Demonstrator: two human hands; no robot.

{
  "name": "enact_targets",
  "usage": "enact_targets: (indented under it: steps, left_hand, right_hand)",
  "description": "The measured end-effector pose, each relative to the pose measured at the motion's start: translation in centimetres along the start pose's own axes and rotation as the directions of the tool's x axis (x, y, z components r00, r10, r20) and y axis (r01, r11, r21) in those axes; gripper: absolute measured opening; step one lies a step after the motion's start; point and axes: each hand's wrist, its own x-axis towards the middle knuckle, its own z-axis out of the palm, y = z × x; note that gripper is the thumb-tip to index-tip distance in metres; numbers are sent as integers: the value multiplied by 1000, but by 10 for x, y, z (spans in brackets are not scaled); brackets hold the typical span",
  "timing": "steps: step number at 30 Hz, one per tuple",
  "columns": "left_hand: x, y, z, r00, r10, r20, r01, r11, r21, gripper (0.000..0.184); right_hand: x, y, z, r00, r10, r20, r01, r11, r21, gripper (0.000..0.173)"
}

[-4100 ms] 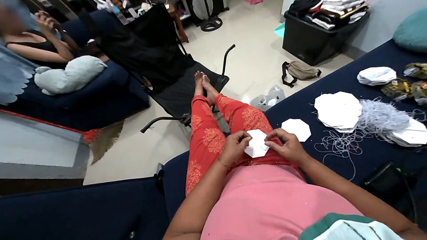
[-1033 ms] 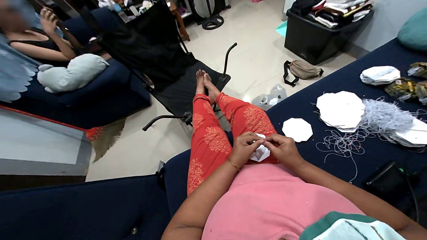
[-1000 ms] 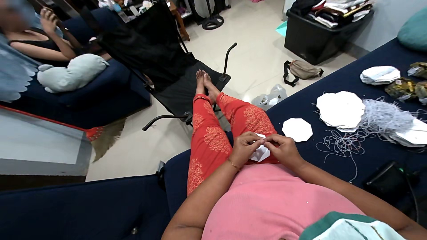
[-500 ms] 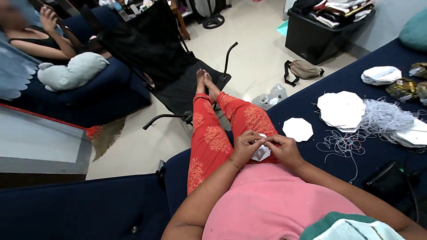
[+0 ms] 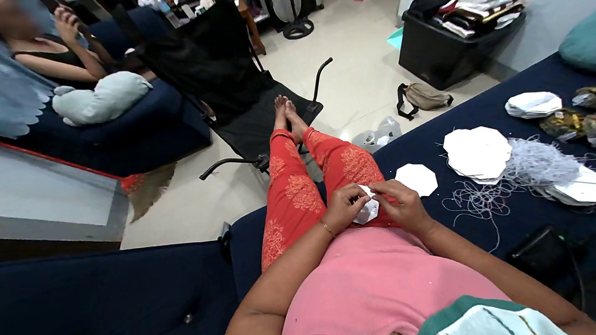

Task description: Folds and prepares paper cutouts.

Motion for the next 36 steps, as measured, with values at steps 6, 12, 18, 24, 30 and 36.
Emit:
enact_targets:
  steps: [6,12,18,24,30,36]
  left_hand:
    - [0,-2,-1,999,30,10,-30,1000,8,19]
    - [0,-1,-4,998,38,55,-38,999,1,20]
    - [0,-1,-5,996,40,74,-37,998,-40,22]
    - [1,-2,-4,992,-76,101,90,985,-145,21]
    - [1,2,-9,933,-338,123,353,800,-486,20]
    - [3,9,-12,893,-417,168,444,877,-182,22]
  right_hand:
    - [2,2,-2,995,-91,37,91,996,12,17]
    - [3,5,-3,984,-172,52,173,985,-12,19]
    - [3,7,1,987,-145,62,147,989,-33,18]
    - [0,-2,7,991,103,81,-109,991,82,17]
    - [-1,-6,11,898,409,165,-437,876,205,19]
    - [-2,-6,12,891,416,183,-444,883,152,19]
